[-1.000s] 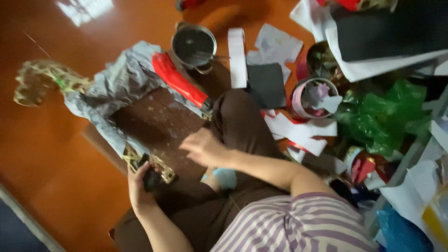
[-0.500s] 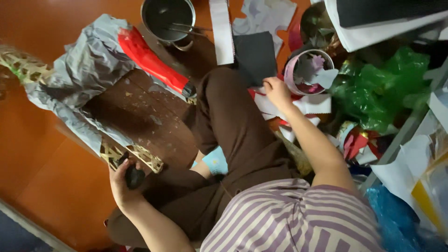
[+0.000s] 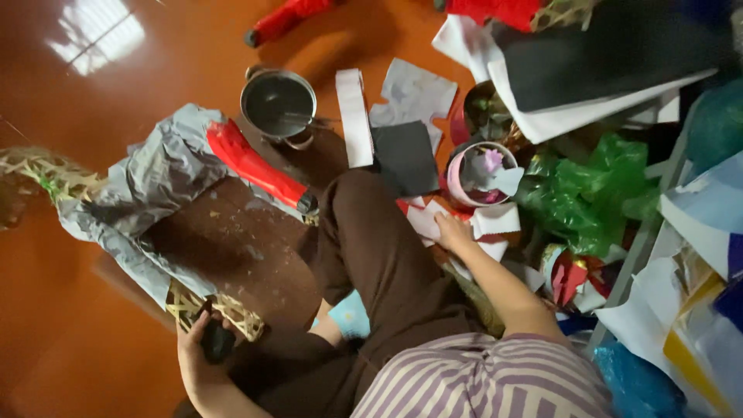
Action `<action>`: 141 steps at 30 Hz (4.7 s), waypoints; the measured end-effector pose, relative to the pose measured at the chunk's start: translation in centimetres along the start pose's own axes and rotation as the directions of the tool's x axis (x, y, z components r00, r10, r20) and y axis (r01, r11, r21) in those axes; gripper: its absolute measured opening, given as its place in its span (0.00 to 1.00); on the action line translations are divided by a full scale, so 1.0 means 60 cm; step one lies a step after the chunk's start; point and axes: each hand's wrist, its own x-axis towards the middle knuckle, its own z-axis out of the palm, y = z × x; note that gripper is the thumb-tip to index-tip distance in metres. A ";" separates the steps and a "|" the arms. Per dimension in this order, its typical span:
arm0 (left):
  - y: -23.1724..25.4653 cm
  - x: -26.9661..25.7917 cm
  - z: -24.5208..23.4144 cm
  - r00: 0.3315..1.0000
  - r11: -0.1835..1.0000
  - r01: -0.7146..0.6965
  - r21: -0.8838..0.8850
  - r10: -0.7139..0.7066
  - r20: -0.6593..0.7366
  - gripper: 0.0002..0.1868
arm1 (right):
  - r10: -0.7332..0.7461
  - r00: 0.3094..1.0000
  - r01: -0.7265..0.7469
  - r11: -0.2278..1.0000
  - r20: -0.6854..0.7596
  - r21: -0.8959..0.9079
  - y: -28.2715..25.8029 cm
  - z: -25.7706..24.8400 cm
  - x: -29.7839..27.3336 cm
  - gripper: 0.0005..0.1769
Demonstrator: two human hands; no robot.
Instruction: Wrapping red tape around the legs of a paper-mache giraffe sculpture
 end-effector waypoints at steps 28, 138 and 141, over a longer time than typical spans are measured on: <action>-0.032 0.029 -0.051 0.989 1.000 -0.001 0.016 0.003 -0.147 0.10 | -0.098 0.693 0.301 0.940 -0.715 0.163 -0.054 0.003 -0.010 0.08; -0.159 0.073 -0.168 0.740 0.933 -0.231 0.276 0.352 -0.574 0.09 | -0.400 0.909 0.142 0.032 -0.117 0.989 -0.693 -0.096 -0.238 0.29; -0.121 0.024 -0.134 0.733 0.854 -0.348 0.387 0.505 -0.456 0.23 | -0.384 0.917 0.143 0.060 -0.109 0.988 -0.696 -0.057 -0.216 0.30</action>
